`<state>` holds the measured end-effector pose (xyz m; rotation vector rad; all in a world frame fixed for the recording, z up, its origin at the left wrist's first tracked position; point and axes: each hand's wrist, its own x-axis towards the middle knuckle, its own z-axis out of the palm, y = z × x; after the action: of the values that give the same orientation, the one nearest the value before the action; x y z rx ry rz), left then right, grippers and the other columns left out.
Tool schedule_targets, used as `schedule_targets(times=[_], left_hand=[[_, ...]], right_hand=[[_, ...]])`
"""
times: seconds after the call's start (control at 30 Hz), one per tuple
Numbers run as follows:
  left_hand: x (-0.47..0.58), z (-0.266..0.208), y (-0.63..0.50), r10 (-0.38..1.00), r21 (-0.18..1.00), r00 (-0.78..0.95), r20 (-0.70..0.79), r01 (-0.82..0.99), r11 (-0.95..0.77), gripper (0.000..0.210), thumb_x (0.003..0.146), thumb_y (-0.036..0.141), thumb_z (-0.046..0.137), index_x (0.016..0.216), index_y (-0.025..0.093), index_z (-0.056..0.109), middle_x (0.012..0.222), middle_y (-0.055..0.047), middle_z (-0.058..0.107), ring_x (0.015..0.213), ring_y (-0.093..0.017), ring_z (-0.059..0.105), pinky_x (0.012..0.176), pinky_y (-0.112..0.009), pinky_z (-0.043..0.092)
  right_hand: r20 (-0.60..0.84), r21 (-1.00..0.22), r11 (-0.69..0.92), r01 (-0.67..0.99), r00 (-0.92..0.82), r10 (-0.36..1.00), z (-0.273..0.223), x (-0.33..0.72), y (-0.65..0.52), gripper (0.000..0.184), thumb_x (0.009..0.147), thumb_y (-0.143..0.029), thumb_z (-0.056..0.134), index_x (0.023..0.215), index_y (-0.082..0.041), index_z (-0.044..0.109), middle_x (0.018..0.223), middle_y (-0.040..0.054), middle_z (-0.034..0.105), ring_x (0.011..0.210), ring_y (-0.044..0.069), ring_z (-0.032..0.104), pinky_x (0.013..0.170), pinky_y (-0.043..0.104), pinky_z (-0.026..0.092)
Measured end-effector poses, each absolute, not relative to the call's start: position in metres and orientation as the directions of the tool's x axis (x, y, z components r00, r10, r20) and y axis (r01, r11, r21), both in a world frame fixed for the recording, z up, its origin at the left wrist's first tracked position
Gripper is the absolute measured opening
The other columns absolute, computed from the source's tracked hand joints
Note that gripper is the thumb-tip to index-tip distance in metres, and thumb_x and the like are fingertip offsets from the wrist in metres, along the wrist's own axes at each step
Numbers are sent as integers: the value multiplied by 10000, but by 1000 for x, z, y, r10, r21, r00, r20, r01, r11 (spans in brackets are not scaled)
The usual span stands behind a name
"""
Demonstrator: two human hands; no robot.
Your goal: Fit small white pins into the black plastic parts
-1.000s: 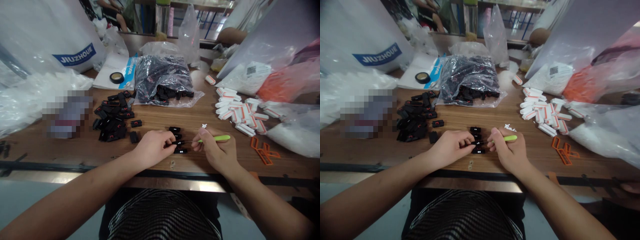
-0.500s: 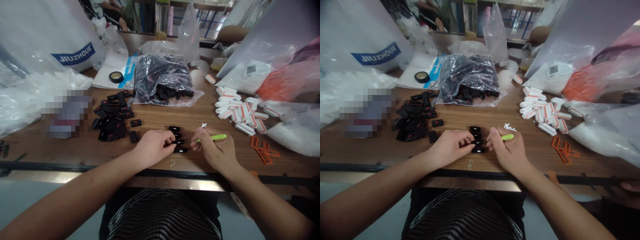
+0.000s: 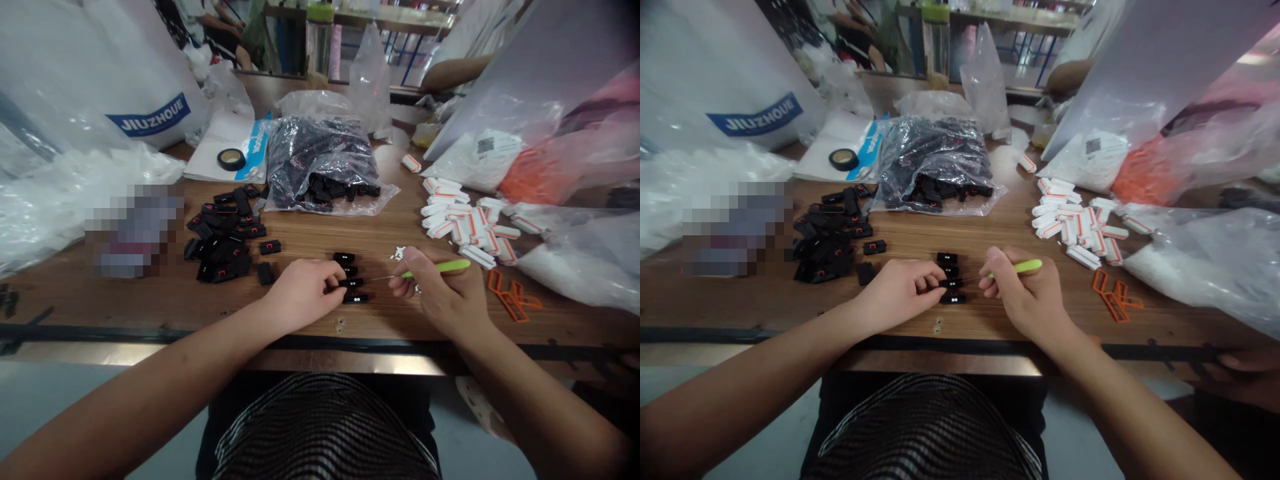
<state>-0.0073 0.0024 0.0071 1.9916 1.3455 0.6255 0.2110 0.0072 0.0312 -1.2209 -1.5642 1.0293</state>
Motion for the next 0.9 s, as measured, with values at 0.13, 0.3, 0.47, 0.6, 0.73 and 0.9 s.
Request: schedule_targets(times=[0.13,0.3,0.47,0.6,0.73,0.9], left_hand=[[-13,22,-3,937,753,349,-10,619,-223,132,773,192,695,905,186,682,769,12,716,632,-120,625,622,-254,479],[-14,31,-17,906,727,423,-8,624,-285,89,787,231,696,866,206,667,735,34,687,651,-124,626,624,-252,467],[-5,12,-27,926,690,377,21,665,-286,200,818,289,717,1002,220,681,894,6,707,679,-136,619,623,-268,466],[0,5,-29,927,664,372,42,683,-304,195,847,300,695,1022,216,669,893,8,696,627,-124,581,601,-270,442],[2,5,-29,916,626,394,71,698,-349,119,880,296,654,957,205,665,890,1,681,618,-117,571,594,-267,422],[2,2,-28,906,590,415,82,713,-380,92,905,282,623,939,200,645,886,-4,671,675,-138,598,618,-278,433]], right_hand=[[88,-963,118,242,-129,988,29,215,1,363,940,-452,592,710,-194,703,609,20,683,490,109,632,468,220,506],[83,-979,93,179,-65,994,17,217,-6,364,938,-450,596,699,-196,698,593,15,671,489,106,631,464,215,500],[67,-982,80,169,-82,994,14,218,-11,371,944,-452,586,704,-194,703,599,14,670,490,100,622,467,212,503],[75,-974,97,206,-110,991,16,216,-16,378,950,-445,577,703,-189,705,591,10,672,490,102,629,469,207,519],[92,-959,124,255,-134,987,16,213,-18,381,958,-422,564,702,-176,702,591,15,681,481,103,633,462,203,524],[120,-947,157,279,-146,982,14,211,-19,394,968,-411,546,695,-173,703,592,21,683,483,102,630,467,204,526]])
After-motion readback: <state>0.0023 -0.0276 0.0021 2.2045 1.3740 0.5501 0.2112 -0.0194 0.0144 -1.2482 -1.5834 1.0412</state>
